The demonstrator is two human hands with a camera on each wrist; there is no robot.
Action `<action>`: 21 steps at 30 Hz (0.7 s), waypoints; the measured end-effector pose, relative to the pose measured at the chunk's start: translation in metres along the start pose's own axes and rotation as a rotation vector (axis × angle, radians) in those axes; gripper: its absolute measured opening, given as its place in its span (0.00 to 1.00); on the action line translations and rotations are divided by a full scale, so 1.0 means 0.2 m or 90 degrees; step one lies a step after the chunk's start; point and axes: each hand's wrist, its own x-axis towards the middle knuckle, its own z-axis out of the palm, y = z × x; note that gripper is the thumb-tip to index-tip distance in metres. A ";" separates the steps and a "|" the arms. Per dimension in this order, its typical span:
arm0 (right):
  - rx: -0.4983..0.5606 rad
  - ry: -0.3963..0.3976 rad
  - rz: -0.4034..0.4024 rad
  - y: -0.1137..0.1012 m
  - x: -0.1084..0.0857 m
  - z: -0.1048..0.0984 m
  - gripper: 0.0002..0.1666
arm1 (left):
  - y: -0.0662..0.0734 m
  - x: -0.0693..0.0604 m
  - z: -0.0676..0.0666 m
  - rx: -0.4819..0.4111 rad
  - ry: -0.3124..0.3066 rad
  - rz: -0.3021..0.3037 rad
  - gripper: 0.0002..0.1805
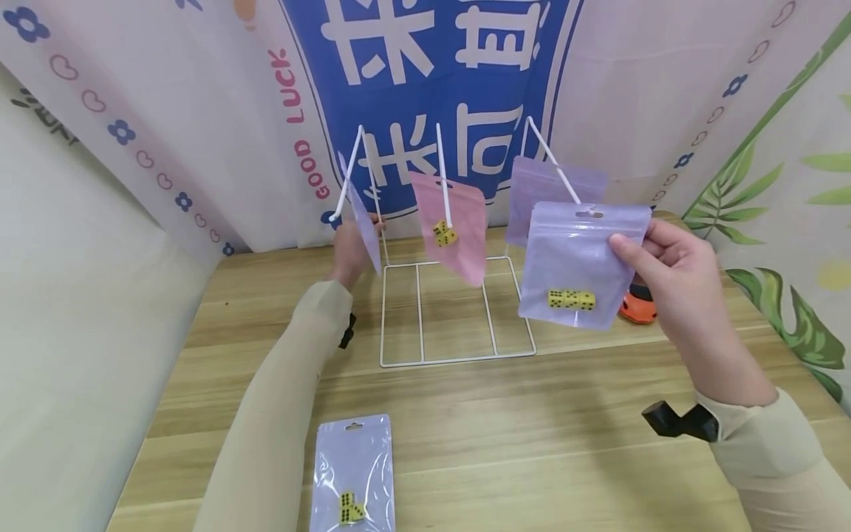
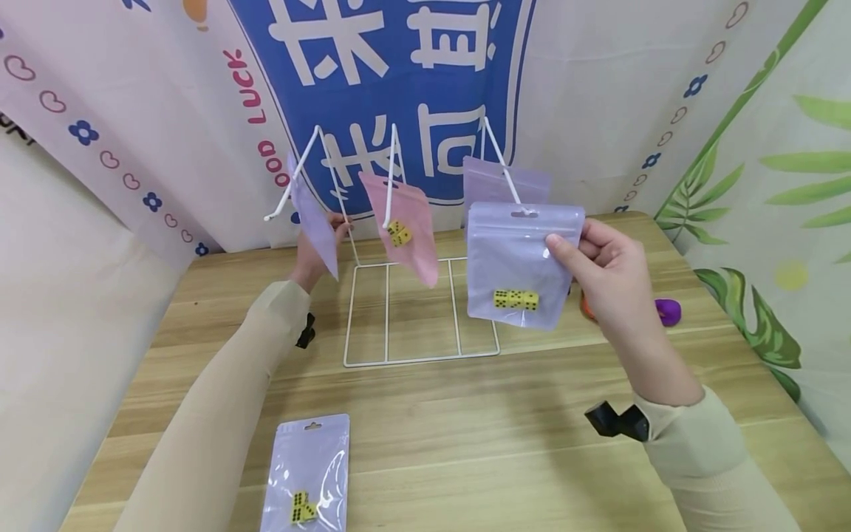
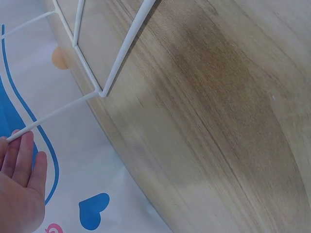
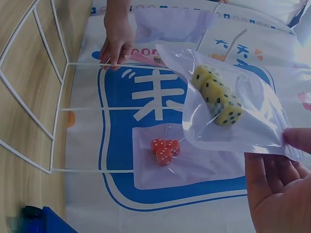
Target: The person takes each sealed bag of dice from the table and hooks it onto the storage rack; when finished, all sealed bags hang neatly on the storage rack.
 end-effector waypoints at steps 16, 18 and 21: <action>-0.060 0.031 0.062 0.10 0.17 0.01 0.07 | -0.02 -0.02 0.01 0.043 0.004 0.041 0.13; -0.052 0.029 0.061 0.12 0.19 0.00 0.07 | -0.02 -0.02 0.01 0.006 0.002 0.007 0.13; -0.031 0.048 0.044 0.14 0.20 0.01 0.07 | -0.02 -0.02 0.00 -0.026 0.004 -0.035 0.14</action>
